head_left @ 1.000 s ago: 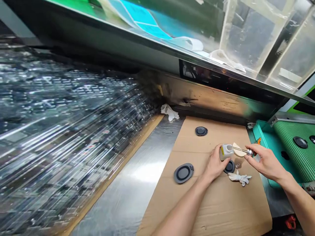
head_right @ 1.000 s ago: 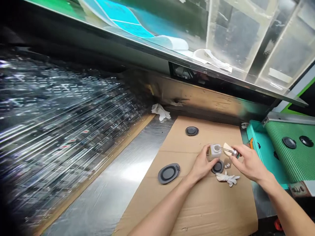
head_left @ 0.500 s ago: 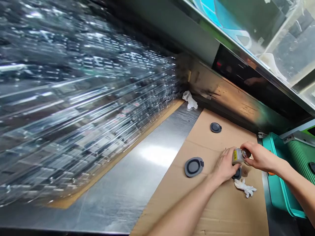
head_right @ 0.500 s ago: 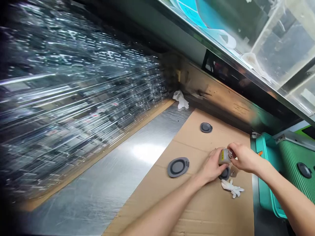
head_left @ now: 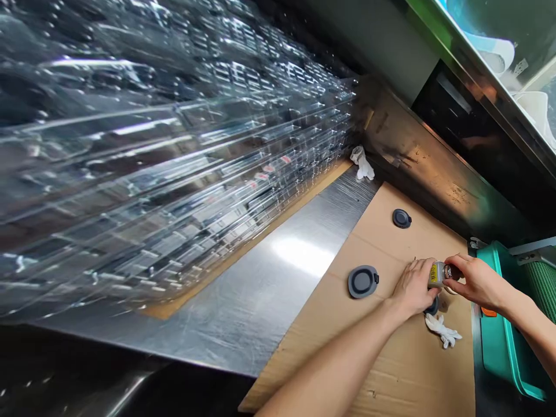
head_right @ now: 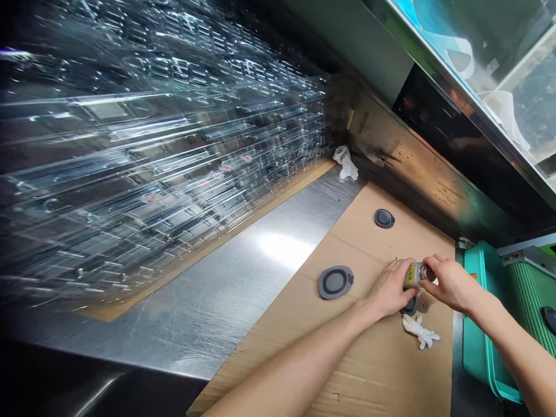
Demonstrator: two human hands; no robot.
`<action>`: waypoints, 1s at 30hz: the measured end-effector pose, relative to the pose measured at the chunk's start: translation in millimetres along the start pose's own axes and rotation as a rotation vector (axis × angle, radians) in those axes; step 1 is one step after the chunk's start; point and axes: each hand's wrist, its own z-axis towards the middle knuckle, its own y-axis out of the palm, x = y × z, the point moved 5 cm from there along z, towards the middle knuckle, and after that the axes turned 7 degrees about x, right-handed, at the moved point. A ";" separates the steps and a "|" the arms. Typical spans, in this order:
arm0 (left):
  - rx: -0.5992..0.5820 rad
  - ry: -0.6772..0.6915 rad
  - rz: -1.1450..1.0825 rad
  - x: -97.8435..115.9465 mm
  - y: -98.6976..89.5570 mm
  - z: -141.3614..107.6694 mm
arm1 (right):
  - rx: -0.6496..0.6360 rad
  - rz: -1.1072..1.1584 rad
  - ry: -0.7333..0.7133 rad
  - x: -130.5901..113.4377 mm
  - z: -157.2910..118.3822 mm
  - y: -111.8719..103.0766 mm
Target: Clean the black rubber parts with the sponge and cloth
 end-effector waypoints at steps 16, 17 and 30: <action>-0.002 0.014 0.021 -1.4 1.2 -0.1 | 0.043 -0.007 0.071 0.2 -2.1 6.7; 0.000 0.019 0.023 -1.9 1.6 -0.2 | 0.053 0.001 0.079 0.5 -2.7 6.3; 0.010 0.026 0.049 -4.6 4.5 -1.1 | 0.034 -0.001 0.001 4.6 -8.3 7.4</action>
